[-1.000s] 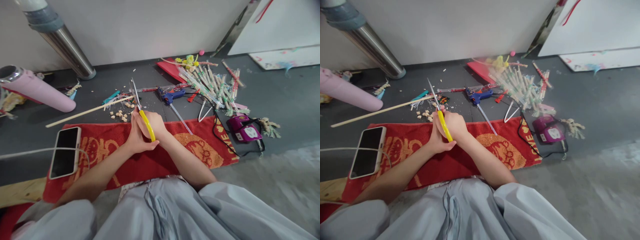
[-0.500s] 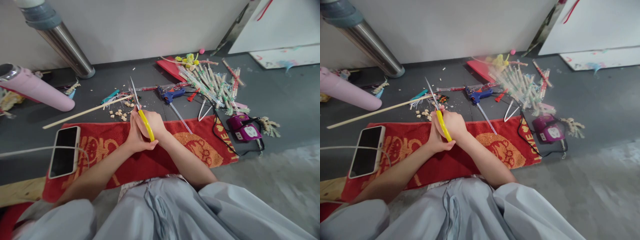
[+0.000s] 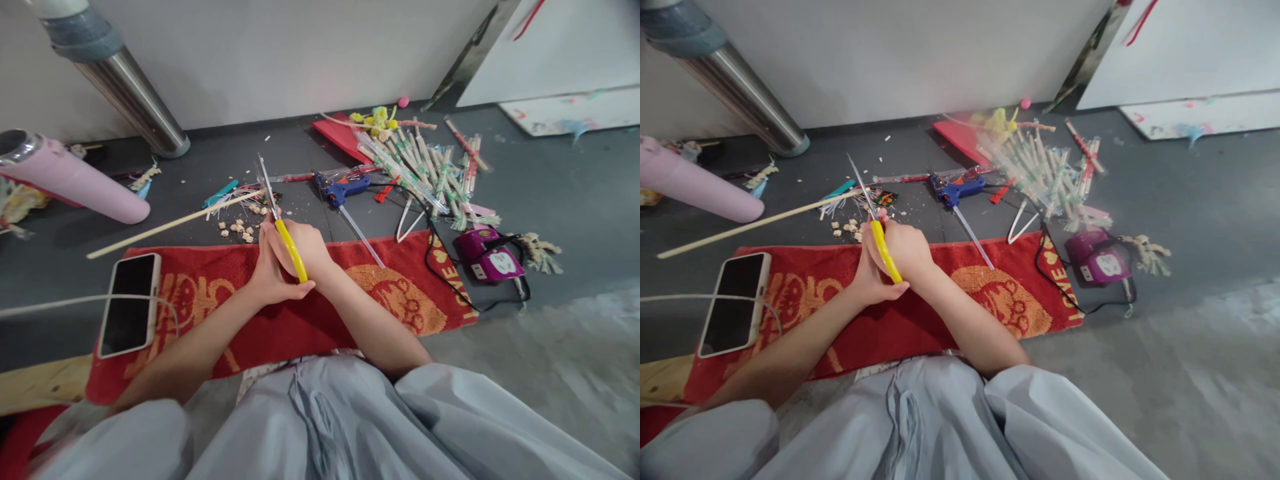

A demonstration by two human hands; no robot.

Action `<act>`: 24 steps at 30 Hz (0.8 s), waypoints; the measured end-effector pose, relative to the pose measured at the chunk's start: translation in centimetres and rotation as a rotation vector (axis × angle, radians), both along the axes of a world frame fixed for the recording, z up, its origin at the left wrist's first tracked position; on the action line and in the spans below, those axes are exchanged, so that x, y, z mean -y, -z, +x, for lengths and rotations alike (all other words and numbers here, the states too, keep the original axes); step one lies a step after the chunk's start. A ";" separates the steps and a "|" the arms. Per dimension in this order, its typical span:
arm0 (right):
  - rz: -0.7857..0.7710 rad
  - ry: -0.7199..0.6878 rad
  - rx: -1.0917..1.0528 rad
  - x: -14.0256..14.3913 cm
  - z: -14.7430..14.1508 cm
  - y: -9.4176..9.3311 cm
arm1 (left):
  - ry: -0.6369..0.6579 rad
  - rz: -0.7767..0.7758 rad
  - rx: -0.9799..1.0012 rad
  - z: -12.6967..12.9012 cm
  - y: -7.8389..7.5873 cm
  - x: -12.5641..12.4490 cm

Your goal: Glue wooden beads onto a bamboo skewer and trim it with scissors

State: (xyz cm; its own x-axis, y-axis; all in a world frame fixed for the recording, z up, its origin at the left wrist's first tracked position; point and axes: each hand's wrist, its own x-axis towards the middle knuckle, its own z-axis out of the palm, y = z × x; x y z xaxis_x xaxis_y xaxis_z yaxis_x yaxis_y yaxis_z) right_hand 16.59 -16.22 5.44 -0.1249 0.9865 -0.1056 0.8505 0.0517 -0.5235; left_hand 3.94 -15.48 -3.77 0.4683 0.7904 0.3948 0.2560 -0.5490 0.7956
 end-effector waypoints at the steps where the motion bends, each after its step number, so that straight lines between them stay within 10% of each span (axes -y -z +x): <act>1: -0.003 0.019 -0.014 0.0 0.0 -0.1 | 0.027 -0.003 0.002 -0.1 -0.1 -0.1; 8: 0.097 0.175 -0.057 0.1 1.5 -0.2 | -0.008 0.131 -0.005 -0.1 -1.1 -0.5; 16: 0.263 0.243 -0.021 -0.5 3.9 0.4 | -0.374 0.863 -0.142 -1.5 -6.0 -1.6; 24: 0.373 0.176 -0.050 -0.5 4.5 0.9 | -0.437 0.373 -0.210 -2.2 -4.0 -3.6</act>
State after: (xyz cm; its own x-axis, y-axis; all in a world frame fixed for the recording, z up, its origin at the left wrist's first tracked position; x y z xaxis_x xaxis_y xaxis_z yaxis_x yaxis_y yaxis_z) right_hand 21.08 -15.73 4.59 0.0529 0.9628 0.2650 0.8371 0.1019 -0.5374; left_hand 1.77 -11.87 0.22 0.2296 0.7533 0.6164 0.6512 -0.5895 0.4779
